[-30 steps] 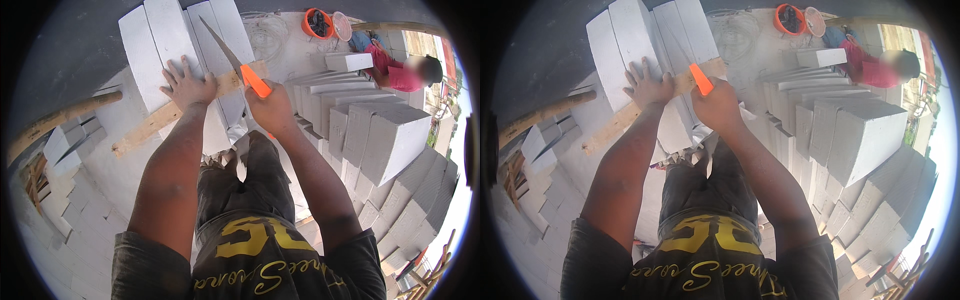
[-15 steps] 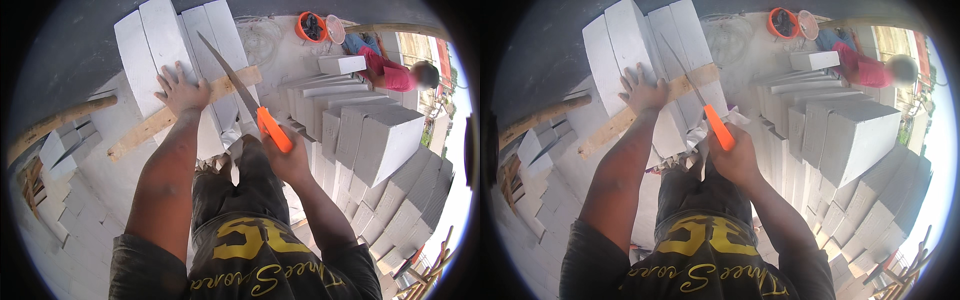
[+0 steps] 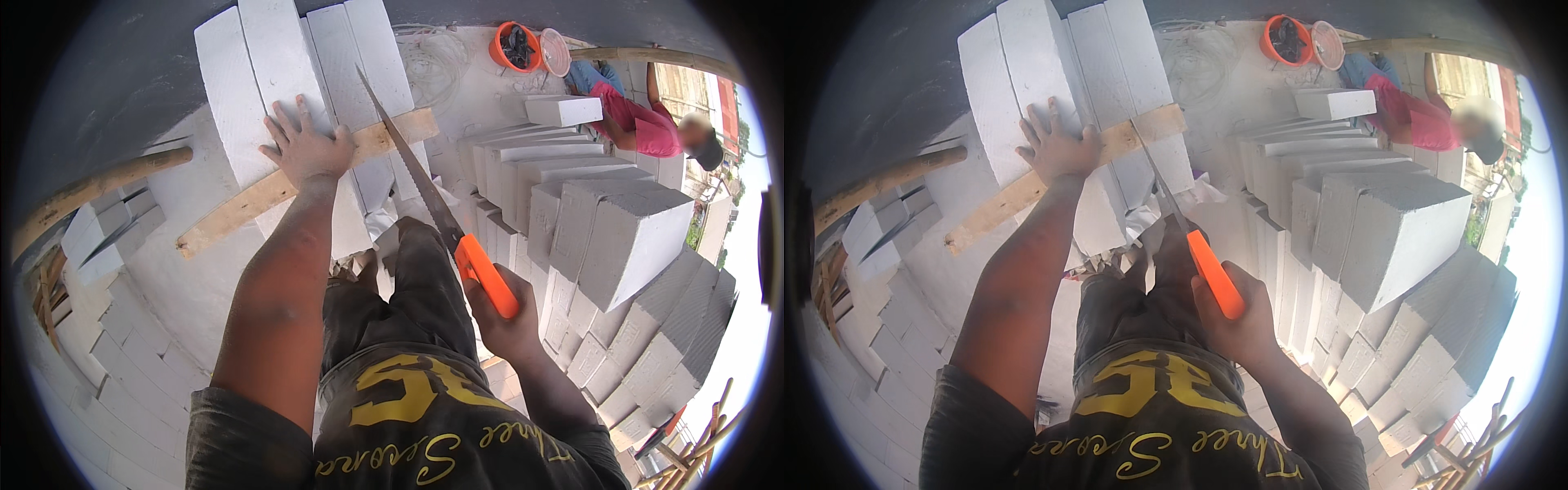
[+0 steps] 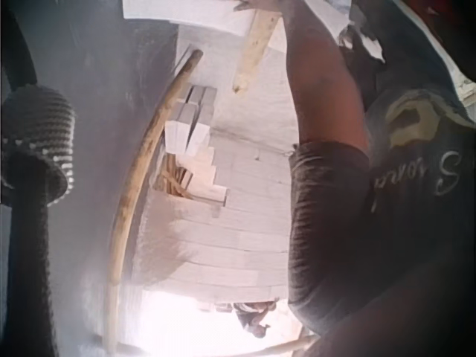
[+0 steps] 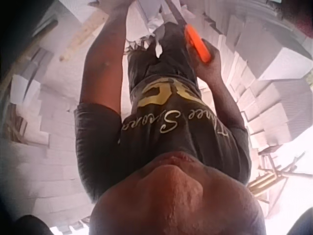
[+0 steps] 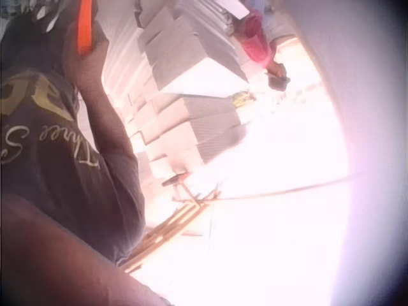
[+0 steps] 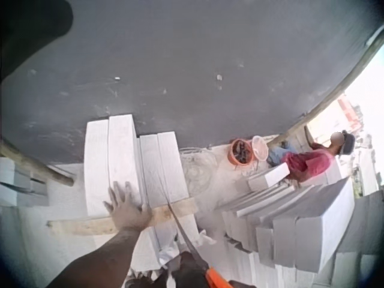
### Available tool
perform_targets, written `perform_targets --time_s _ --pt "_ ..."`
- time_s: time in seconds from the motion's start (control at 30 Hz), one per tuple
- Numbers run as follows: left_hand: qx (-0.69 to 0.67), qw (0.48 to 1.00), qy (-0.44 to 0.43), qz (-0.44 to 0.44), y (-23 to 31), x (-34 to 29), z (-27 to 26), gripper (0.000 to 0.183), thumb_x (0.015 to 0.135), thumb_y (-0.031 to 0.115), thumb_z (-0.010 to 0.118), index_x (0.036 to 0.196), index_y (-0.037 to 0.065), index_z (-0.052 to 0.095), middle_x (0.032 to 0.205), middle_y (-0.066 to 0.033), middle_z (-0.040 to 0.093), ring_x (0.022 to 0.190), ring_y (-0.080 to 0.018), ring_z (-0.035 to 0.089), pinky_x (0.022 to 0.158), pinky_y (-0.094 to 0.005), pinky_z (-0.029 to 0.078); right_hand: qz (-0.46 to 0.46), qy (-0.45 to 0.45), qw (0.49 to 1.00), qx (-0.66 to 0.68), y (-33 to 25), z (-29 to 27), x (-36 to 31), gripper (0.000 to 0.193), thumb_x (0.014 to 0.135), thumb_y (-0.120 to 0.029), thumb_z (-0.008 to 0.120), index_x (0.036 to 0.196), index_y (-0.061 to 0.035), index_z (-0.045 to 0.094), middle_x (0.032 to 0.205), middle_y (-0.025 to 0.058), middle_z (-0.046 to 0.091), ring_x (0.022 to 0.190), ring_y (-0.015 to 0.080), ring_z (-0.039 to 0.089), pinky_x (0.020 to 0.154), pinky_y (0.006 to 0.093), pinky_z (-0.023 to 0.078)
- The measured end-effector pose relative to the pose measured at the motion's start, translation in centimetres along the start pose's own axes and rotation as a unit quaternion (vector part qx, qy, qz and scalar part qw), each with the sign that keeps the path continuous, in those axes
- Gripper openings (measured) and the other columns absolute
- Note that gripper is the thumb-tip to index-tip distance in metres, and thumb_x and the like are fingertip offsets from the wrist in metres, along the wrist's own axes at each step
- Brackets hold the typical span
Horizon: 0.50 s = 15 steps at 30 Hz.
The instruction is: The person uses a hand saw to cut a white rectangular block into smaller pieces while holding it with a wooden stick. They then use a trowel to split a small wooden block into two pieces.
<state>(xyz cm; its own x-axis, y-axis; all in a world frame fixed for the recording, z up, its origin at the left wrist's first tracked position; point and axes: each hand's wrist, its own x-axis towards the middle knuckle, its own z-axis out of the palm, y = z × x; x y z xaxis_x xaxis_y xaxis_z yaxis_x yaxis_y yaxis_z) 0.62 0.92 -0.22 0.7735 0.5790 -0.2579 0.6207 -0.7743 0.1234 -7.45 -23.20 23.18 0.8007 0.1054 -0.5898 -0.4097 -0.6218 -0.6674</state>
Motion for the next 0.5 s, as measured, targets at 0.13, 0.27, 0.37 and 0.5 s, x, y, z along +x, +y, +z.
perform_targets --time_s 0.13,0.27,0.37,0.5 --pt "-0.002 1.0 -0.02 0.013 1.0 -0.4 0.4 0.088 0.081 0.048 0.052 0.16 0.021 0.022 0.166 -0.0171 0.008 0.153 -0.039 0.005 0.119 -0.0639 0.005 -0.01 0.018 0.999 -0.049 -1.6 3.5 10.9 0.023 0.092 -0.018 0.062 0.084 0.0031 0.061 0.07 0.015 0.063 0.063 0.0241 0.061 0.063 0.0382 0.047" --pt "0.02 1.0 0.002 -0.003 -1.2 0.3 0.9 0.088 0.082 0.048 0.051 0.16 0.021 0.022 0.166 -0.0175 0.009 0.153 -0.0391 0.004 0.119 -0.0642 0.005 0.005 -0.006 0.998 -0.061 -1.9 3.8 8.7 0.023 0.093 -0.018 0.063 0.084 0.0029 0.062 0.072 0.0154 0.065 0.065 0.0229 0.061 0.065 0.0385 0.048" --pt "-0.004 1.0 -0.002 0.004 -0.1 0.1 -0.1 0.088 0.082 0.048 0.051 0.16 0.02 0.022 0.166 -0.0179 0.008 0.153 -0.0391 0.004 0.119 -0.0642 0.005 0.001 -0.001 1.0 -0.004 -0.7 -1.0 -0.7 0.02 0.093 -0.016 0.064 0.087 0.0024 0.063 0.077 0.0131 0.067 0.067 0.0226 0.063 0.066 0.0372 0.049" --pt "0.002 1.0 -0.014 0.013 1.1 -0.1 -0.1 0.087 0.082 0.048 0.052 0.159 0.02 0.024 0.166 -0.018 0.009 0.153 -0.0389 0.005 0.119 -0.064 0.006 -0.008 0.017 0.998 -0.056 -0.5 3.1 9.1 0.022 0.092 -0.018 0.064 0.085 0.0027 0.061 0.076 0.0173 0.065 0.063 0.0247 0.06 0.064 0.0388 0.048"
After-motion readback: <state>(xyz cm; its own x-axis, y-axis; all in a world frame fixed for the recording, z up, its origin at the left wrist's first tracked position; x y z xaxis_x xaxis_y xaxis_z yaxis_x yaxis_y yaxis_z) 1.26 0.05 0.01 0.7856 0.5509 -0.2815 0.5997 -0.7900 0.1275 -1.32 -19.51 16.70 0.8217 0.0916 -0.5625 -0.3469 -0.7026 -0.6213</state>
